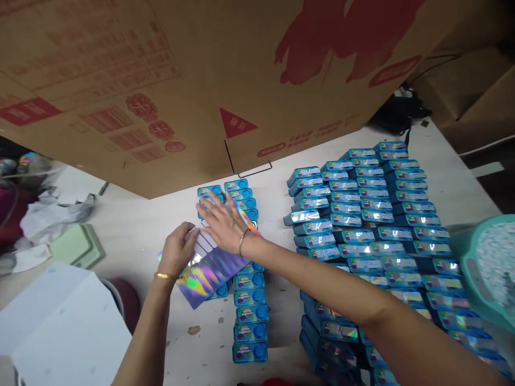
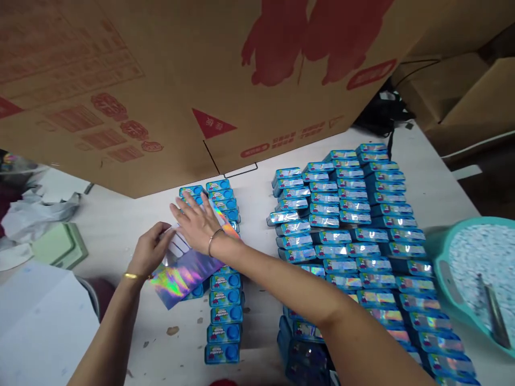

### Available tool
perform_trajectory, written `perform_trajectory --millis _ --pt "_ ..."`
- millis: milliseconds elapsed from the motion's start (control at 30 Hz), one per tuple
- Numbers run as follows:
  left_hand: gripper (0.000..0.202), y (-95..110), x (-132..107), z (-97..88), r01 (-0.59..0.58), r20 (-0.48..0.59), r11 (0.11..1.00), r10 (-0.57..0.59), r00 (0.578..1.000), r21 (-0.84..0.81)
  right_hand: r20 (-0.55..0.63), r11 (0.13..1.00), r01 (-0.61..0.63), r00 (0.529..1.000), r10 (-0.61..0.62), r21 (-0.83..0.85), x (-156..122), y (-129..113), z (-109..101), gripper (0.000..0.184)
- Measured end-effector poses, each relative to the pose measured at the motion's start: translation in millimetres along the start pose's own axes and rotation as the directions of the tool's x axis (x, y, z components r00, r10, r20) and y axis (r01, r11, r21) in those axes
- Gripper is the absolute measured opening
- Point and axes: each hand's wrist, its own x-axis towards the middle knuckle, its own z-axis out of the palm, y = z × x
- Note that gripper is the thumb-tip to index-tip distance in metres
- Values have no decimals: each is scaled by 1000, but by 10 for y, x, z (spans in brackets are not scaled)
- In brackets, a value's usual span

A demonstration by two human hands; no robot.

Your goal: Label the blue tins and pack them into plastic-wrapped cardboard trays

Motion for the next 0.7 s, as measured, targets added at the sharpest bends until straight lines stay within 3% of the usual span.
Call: perform_trajectory --millis 100,200,333,433,533,633,700 --pt "27 206 -49 -66 -101 108 960 133 985 -262 100 998 -54 994 52 13 -97 -45 -102 35" --pt "29 222 -62 -55 -69 211 936 149 966 -346 185 986 -164 968 169 -38 -353 134 -166 28" --pt "26 59 -105 100 -38 323 952 141 936 -303 160 974 -215 961 225 -75 -681 373 -57 23" --pt "26 12 -132 211 -136 250 962 196 948 -238 132 985 -158 977 166 -65 -769 364 77 21" --pt "27 49 -155 268 -235 182 963 257 949 -136 145 978 -187 969 199 -90 -759 293 154 24" --pt "25 96 -204 307 -268 216 962 271 938 -44 107 966 -244 962 252 -82 -751 267 168 26" --pt "19 117 -241 339 -276 237 961 266 934 8 94 975 -216 971 219 -44 -757 266 166 26"
